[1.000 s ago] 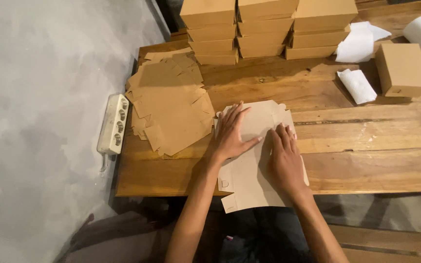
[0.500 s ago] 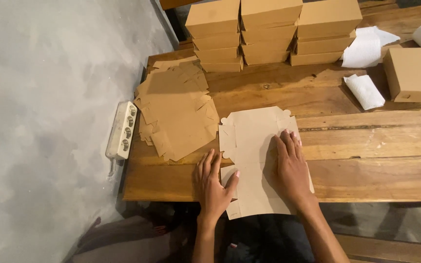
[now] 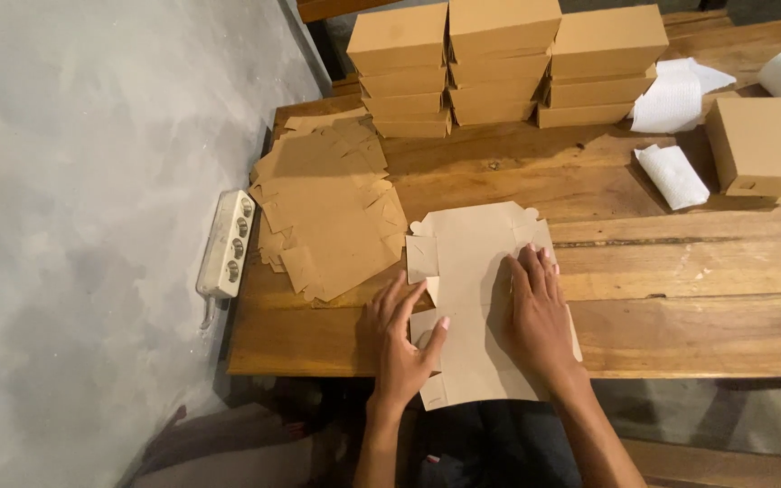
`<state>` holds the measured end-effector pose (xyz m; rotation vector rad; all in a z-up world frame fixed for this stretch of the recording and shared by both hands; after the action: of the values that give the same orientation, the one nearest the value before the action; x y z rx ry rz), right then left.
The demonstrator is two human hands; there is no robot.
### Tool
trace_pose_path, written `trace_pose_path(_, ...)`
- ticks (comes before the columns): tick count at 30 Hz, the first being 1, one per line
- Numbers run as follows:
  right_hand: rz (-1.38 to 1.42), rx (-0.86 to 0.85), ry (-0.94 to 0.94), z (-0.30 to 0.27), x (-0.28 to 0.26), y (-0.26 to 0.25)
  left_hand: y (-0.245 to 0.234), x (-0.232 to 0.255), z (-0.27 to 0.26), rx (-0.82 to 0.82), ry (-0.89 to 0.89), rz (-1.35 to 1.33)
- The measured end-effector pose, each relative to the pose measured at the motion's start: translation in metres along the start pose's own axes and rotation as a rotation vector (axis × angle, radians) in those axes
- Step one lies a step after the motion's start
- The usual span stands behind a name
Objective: The person folds flat cardboard box blanks into assembled boxes by hand. They repeatedly fold the side flaps and tabs inward, then tuck the locking tabs to secure the box shape. Completed boxes are stacked on the table.
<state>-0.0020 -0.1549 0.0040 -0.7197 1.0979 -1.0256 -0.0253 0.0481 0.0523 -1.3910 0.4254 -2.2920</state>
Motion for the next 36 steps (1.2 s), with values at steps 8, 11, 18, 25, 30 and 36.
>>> trace_pose_path(8,-0.060,-0.039,-0.148,-0.002,-0.006,0.010,0.034,0.005,-0.002,-0.249,0.024,0.035)
trace_pose_path(11,-0.023,-0.143,-0.059,0.004,-0.022,-0.010,0.035,-0.001,0.001,-0.295,-0.057,-0.015)
trace_pose_path(18,0.092,-0.188,-0.180,0.001,-0.018,0.012,0.037,-0.046,0.011,-0.226,-0.062,-0.096)
trace_pose_path(25,0.116,-0.203,-0.184,0.000,-0.025,0.004,0.025,-0.036,0.036,-0.195,-0.068,-0.012)
trace_pose_path(30,0.147,-0.188,-0.198,0.000,-0.026,0.003,0.034,-0.052,0.052,-0.197,-0.097,0.049)
trace_pose_path(36,0.140,-0.222,-0.180,-0.002,-0.023,0.006,0.037,-0.053,0.053,-0.162,-0.035,0.066)
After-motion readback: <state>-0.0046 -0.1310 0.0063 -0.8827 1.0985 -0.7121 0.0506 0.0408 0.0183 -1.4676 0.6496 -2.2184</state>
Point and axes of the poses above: each hand's wrist, its own z-axis towards the middle knuckle, its own y-axis out of the palm, x = y × z, the point moved 10 cm from there along z, towards the middle knuckle, and after that the axes turned 9 degrees about -z, right-handed, at the moved point
